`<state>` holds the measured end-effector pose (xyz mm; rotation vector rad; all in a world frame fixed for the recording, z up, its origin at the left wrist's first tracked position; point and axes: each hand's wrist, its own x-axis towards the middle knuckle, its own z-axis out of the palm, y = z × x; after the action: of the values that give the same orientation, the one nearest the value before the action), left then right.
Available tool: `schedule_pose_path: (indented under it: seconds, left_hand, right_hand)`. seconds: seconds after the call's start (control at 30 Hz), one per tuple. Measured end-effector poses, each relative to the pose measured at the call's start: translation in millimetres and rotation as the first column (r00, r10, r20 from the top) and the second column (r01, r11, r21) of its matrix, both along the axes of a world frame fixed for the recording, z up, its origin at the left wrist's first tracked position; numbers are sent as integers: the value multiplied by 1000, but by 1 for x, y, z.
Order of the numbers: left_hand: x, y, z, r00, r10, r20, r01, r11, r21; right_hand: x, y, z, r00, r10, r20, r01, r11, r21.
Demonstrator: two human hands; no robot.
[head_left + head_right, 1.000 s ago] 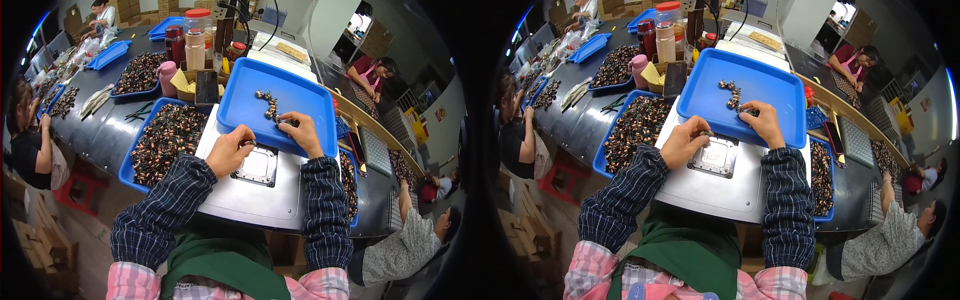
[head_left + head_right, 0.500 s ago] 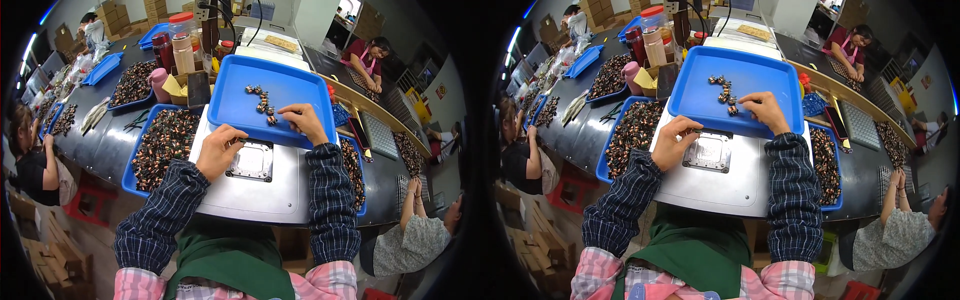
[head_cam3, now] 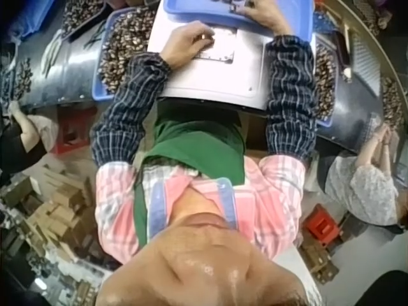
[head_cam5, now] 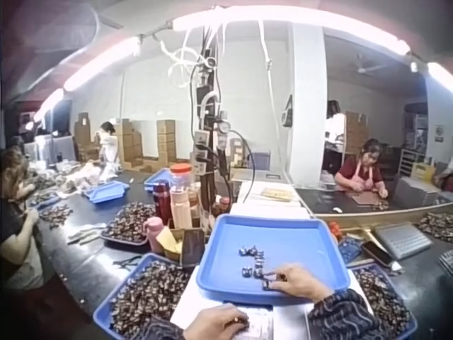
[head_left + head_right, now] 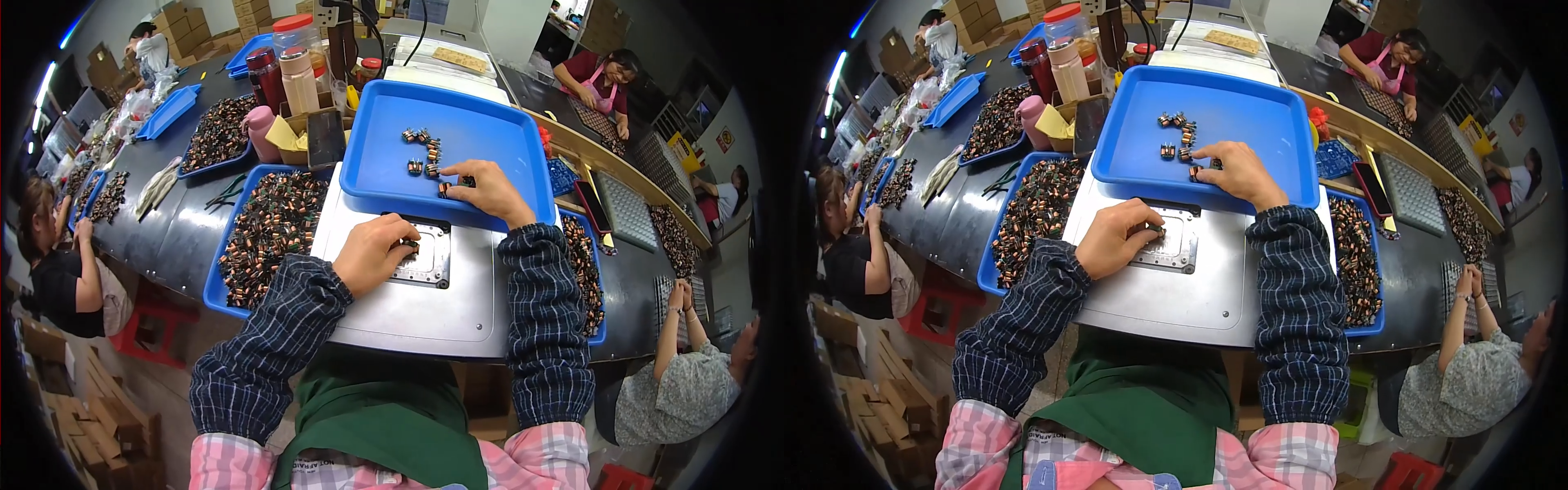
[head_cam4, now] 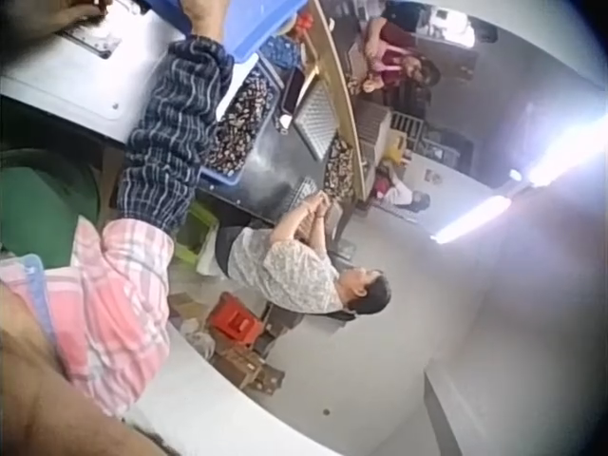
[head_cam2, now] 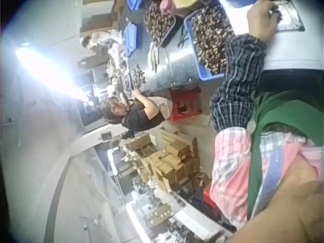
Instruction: The person sorts and assembles small electronic components by hand, placing them into a metal fixture on a plastic tray.
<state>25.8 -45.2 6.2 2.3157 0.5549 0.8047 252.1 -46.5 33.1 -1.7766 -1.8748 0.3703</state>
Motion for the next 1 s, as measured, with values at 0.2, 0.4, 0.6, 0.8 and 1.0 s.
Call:
schedule_pose_path:
  seconds: [0.2, 0.4, 0.6, 0.8, 1.0]
  left_hand:
    - [9, -4, 1, 996, -24, -85, 40, 980, 196]
    - [6, -8, 5, 994, 10, -111, 12, 980, 198]
    - [-28, -6, 20, 954, 217, 207, -220, 976, -9]
    - [-102, 29, -22, 772, 609, 183, -586, 793, -166]
    - [-94, 54, -26, 837, 538, 98, -544, 837, 60]
  right_hand:
    - [7, -5, -1, 997, 68, -23, -67, 997, 23]
    - [-16, -26, 13, 954, -60, -294, 91, 991, 94]
    - [-55, -63, 1, 942, 135, -309, -134, 991, 25]
    - [-70, -60, -9, 974, 170, -150, -161, 985, 68]
    - [-76, -51, -21, 989, 140, 39, -143, 984, 107]
